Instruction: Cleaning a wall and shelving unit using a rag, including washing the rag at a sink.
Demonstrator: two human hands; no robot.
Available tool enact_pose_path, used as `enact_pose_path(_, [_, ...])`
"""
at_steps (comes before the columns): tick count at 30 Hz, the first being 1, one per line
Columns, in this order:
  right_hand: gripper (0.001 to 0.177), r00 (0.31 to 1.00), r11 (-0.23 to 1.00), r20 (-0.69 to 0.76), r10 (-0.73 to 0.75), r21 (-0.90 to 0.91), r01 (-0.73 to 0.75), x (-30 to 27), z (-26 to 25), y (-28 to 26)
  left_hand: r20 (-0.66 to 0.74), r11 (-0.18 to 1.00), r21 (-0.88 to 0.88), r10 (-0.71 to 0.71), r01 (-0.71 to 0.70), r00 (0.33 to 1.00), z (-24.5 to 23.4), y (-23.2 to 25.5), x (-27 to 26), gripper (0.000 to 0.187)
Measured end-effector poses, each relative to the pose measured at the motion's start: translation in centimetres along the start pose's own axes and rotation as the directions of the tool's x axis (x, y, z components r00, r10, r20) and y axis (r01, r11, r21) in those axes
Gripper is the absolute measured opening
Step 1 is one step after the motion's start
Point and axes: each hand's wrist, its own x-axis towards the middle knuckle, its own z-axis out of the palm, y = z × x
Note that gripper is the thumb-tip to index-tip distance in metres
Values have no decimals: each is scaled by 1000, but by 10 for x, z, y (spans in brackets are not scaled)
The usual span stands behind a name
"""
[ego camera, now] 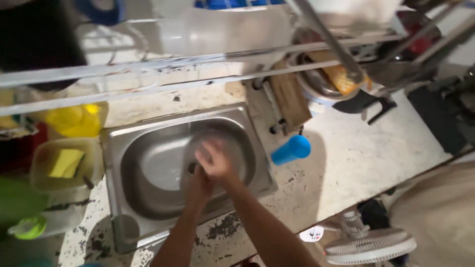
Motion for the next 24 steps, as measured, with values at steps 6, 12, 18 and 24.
enact_pose_path(6, [54, 787, 735, 133, 603, 292, -612, -47, 7, 98, 125, 969, -202, 170, -142, 978, 47, -12, 11, 58])
enact_pose_path(12, [38, 790, 727, -82, 608, 456, -513, -52, -3, 71, 171, 961, -100, 272, -258, 947, 69, -13, 5, 70])
enact_pose_path(18, [26, 840, 847, -254, 480, 384, -368, -43, -18, 48, 186, 937, 68, 326, -343, 927, 105, -44, 23, 63])
enact_pose_path(24, [17, 879, 876, -134, 457, 241, -418, -48, -3, 96, 198, 946, 79, 293, -313, 935, 100, -31, 2, 47])
